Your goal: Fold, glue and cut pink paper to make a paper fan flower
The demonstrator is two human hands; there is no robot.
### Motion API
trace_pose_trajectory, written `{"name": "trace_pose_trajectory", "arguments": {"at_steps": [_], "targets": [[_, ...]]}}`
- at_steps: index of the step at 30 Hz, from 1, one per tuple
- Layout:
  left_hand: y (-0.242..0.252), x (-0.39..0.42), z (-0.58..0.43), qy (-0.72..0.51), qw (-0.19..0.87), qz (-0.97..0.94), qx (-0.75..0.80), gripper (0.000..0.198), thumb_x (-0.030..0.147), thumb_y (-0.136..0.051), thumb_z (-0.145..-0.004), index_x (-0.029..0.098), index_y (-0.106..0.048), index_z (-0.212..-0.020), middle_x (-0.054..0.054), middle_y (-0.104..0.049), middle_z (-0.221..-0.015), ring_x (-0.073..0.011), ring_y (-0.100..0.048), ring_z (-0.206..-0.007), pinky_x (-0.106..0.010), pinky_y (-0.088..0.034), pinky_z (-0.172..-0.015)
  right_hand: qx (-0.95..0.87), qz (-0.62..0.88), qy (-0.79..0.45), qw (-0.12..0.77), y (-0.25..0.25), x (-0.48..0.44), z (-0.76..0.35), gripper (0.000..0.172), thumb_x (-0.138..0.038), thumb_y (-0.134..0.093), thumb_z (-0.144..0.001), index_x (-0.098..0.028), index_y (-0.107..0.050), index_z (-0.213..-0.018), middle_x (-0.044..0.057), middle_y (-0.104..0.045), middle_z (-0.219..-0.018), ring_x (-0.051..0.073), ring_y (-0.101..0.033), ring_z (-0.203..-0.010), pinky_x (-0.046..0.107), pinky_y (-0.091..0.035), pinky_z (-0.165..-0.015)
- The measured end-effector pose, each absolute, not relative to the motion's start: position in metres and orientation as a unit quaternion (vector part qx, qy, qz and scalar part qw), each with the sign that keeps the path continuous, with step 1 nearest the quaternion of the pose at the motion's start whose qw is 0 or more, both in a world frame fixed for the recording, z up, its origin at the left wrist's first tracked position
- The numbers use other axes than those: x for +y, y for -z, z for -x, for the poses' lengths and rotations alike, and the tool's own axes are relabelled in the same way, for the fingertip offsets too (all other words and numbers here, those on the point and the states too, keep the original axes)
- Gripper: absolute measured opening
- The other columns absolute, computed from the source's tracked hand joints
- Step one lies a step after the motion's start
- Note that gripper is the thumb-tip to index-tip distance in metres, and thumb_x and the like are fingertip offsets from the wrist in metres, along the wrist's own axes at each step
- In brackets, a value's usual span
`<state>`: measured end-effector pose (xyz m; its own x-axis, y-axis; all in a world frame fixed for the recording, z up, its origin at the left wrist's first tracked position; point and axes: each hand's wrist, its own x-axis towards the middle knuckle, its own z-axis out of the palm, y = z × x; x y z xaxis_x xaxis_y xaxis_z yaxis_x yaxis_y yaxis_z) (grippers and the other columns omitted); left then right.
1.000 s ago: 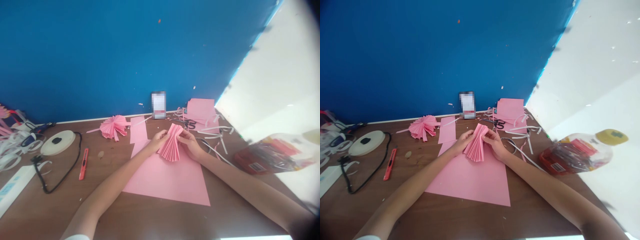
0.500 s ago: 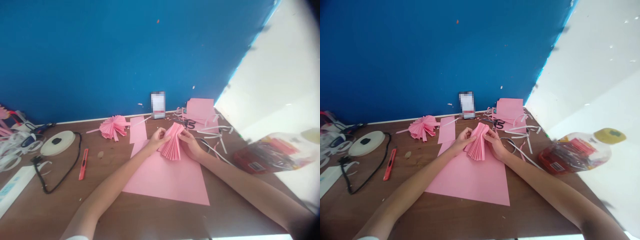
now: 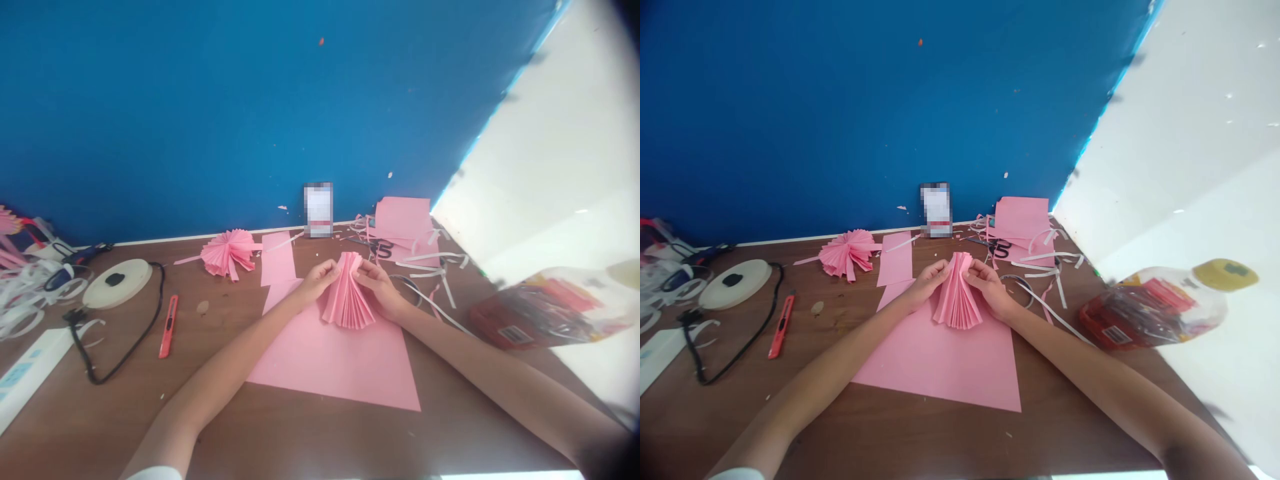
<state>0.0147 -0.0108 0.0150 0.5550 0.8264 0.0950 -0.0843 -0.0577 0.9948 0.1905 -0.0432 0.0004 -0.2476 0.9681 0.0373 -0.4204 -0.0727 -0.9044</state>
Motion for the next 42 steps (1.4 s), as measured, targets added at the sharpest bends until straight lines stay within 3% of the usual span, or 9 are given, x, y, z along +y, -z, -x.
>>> {"name": "trace_pose_trajectory", "arguments": {"at_steps": [8, 19, 33, 42], "targets": [[-0.0115, -0.0093, -0.017, -0.416, 0.587, -0.623, 0.307, 0.025, 0.038, -0.063, -0.078, 0.016, -0.051, -0.079, 0.001, -0.05, -0.08, -0.0114, -0.046, -0.077, -0.023, -0.035, -0.075, -0.446, 0.309, -0.662, 0.517, -0.0003, -0.0433, -0.1913, 0.023, -0.03, -0.066, -0.079, -0.025, -0.061, -0.102, 0.002, -0.068, -0.095, 0.018, -0.064, -0.084, 0.034, -0.048, -0.08], [-0.0116, -0.0106, -0.0158, -0.415, 0.634, -0.586, 0.289, 0.024, 0.036, -0.064, -0.078, 0.016, -0.052, -0.082, 0.0, -0.054, -0.082, -0.0114, -0.05, -0.077, -0.023, -0.036, -0.074, -0.446, 0.32, -0.655, 0.519, -0.0006, -0.0437, -0.1912, 0.025, -0.032, -0.066, -0.079, -0.025, -0.062, -0.102, 0.001, -0.068, -0.095, 0.017, -0.064, -0.082, 0.034, -0.047, -0.08], [-0.0101, -0.0075, -0.0201, -0.397, 0.663, -0.542, 0.331, 0.03, 0.045, -0.062, -0.077, 0.016, -0.056, -0.078, 0.003, -0.05, -0.067, -0.0081, -0.042, -0.059, -0.022, -0.031, -0.059, -0.473, 0.317, -0.666, 0.482, -0.0034, -0.0453, -0.1918, 0.029, -0.033, -0.067, -0.078, -0.025, -0.062, -0.105, 0.001, -0.069, -0.088, 0.018, -0.064, -0.079, 0.034, -0.047, -0.079], [-0.0118, -0.0093, -0.0175, -0.441, 0.686, -0.488, 0.312, 0.029, 0.041, -0.066, -0.074, 0.018, -0.048, -0.074, 0.004, -0.05, -0.074, -0.0093, -0.047, -0.067, -0.022, -0.037, -0.068, -0.458, 0.316, -0.673, 0.486, -0.0038, -0.0443, -0.1927, 0.027, -0.031, -0.067, -0.077, -0.025, -0.062, -0.103, 0.002, -0.068, -0.092, 0.018, -0.063, -0.084, 0.034, -0.047, -0.079]]}}
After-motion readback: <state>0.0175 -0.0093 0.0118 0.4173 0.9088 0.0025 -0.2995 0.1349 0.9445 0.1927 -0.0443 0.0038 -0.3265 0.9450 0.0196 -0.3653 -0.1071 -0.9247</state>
